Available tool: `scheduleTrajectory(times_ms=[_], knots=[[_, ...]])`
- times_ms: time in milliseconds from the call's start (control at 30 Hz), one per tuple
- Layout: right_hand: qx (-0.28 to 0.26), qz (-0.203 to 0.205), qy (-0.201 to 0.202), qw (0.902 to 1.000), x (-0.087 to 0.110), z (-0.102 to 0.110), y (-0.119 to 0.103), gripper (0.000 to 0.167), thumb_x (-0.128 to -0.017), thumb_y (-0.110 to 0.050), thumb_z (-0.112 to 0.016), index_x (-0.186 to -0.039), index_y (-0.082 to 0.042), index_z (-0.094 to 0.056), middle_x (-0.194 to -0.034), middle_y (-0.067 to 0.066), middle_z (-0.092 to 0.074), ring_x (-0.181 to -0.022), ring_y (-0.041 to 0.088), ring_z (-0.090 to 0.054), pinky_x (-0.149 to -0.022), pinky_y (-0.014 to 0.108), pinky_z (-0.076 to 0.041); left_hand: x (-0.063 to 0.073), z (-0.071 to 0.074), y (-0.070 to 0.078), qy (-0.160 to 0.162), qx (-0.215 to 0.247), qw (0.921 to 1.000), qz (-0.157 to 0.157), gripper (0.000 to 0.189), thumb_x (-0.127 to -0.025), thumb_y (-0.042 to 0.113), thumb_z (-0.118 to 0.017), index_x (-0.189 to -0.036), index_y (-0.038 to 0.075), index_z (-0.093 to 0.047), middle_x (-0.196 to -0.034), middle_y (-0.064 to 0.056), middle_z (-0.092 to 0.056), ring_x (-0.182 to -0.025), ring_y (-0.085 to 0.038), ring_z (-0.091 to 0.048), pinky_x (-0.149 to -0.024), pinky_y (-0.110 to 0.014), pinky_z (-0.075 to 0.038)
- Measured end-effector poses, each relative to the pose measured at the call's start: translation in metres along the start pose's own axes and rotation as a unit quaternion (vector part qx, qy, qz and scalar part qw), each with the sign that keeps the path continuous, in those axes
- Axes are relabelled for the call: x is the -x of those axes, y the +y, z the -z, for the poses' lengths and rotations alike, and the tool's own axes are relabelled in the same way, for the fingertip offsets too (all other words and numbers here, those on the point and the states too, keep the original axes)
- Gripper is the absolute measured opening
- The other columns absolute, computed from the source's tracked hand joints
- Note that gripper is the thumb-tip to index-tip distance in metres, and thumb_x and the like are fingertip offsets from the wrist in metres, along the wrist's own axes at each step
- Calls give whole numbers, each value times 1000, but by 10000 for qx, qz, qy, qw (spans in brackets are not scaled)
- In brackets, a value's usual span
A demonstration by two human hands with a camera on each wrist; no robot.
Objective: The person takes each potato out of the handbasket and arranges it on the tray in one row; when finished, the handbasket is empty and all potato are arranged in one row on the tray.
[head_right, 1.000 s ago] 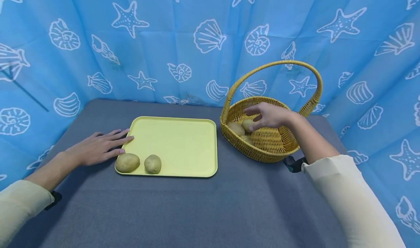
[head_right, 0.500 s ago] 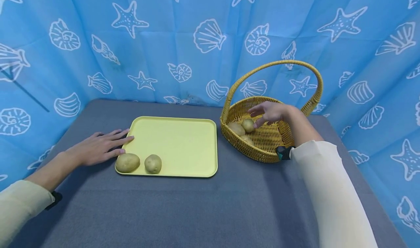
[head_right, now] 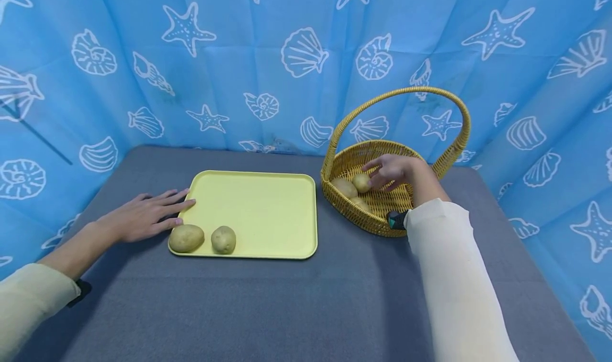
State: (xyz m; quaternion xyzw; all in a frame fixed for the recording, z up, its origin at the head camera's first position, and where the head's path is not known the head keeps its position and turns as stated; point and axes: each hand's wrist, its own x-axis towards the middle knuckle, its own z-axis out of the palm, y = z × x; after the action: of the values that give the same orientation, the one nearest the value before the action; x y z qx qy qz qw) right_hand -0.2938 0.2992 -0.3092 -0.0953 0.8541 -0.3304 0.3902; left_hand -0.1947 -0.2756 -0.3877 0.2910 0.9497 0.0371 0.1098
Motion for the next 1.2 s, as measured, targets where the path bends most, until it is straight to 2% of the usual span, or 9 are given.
scheduleTrajectory(times_ms=[100, 267, 633, 933, 1200], knots=[[-171, -113, -102, 9997, -3, 0, 2, 71, -97, -4, -58, -156, 4, -18, -152, 39, -25, -127, 43, -51, -104, 53, -44, 1, 1, 1, 9, 17, 10000, -2, 59, -106, 52, -38, -156, 22, -36, -163, -11, -25, -146, -42, -26, -104, -74, -24], [-298, -145, -237, 9992, -7, -1, 0, 69, -99, 0, -53, -157, 3, -16, -146, 38, -33, -124, 41, -55, -106, 53, -42, 1, 1, 1, -3, 10, 10000, -9, 59, -106, 51, -38, -156, 21, -36, -163, -12, -25, -146, -42, -26, -104, -74, -24], [114, -257, 106, 9995, -13, -8, -8, 62, -100, -1, -55, -154, 5, -25, -136, 33, -51, -125, 43, -53, -104, 54, -43, 1, 1, 1, -27, -74, 10000, -25, 60, -105, 54, -37, -156, 22, -36, -163, -11, -25, -146, -41, -26, -104, -74, -25], [133, -152, 237, 9995, -16, -9, -9, 61, -97, 5, -57, -151, 11, -28, -124, 30, -58, -113, 37, -64, -97, 48, -50, 0, 3, 2, -38, -60, 10000, -15, 59, -106, 51, -39, -156, 21, -37, -163, -12, -26, -146, -42, -27, -103, -74, -25], [548, -32, 283, 9981, -13, -6, -13, 66, -92, 4, -65, -148, 13, -31, -114, 26, -59, -97, 26, -65, -88, 40, -55, 1, 2, 2, 43, -82, 10000, -30, 58, -105, 49, -41, -156, 20, -38, -162, -12, -27, -146, -42, -27, -104, -73, -26]])
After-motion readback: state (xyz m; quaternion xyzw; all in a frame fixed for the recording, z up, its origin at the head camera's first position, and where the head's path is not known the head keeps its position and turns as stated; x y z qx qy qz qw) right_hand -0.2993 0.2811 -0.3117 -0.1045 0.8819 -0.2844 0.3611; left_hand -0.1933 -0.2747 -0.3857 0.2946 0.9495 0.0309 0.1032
